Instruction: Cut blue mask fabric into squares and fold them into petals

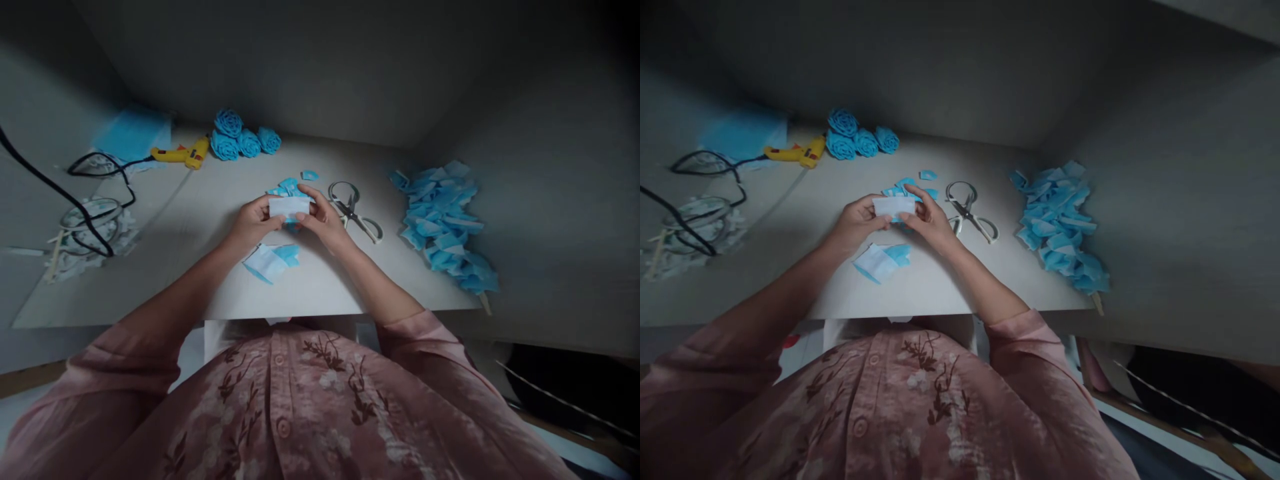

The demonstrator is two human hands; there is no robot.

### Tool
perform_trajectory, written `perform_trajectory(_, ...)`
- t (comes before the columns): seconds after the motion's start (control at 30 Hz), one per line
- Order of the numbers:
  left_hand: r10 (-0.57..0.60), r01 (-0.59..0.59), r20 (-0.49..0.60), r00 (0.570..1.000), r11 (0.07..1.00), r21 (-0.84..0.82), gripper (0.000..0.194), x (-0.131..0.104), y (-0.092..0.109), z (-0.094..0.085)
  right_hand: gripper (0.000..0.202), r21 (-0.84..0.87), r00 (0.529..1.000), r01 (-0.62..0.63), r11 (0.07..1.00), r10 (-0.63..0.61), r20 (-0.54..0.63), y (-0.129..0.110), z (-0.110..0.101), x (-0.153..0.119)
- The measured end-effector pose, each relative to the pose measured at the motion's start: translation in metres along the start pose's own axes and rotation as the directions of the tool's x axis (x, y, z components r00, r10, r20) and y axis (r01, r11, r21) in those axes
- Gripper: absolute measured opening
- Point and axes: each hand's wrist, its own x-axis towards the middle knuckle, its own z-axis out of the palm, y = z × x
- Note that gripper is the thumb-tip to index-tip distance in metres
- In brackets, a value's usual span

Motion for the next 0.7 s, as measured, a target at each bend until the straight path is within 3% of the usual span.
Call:
perform_trajectory(0.13,0.037,-0.036,-0.013,0.999,0.999,0.017,0.031,-0.001,0.000,0.001,0.082,-0.020,1.000,0.006,1.000,-0.006,0.018,-0.002,0.001,-0.002)
perform_trajectory(0.23,0.060,-0.061,-0.018,0.998,0.992,-0.114,0.046,-0.002,-0.002,0.001,0.083,-0.021,0.999,0.022,1.000,-0.023,-0.033,-0.003,0.002,-0.003)
perform_trajectory(0.33,-0.030,0.052,0.094,0.995,0.969,-0.242,0.052,-0.003,-0.007,0.002,0.082,-0.015,0.995,0.056,0.998,-0.057,-0.085,-0.004,0.003,-0.004)
perform_trajectory(0.47,-0.200,0.246,0.220,0.955,0.948,-0.204,0.048,-0.004,-0.015,0.003,0.080,-0.033,0.992,0.087,0.996,-0.089,-0.090,-0.003,0.005,-0.005)
perform_trajectory(0.7,-0.168,0.188,0.127,0.977,0.968,-0.166,0.035,-0.004,-0.015,0.003,0.077,-0.081,0.994,0.066,0.995,-0.073,-0.085,0.001,0.007,-0.007)
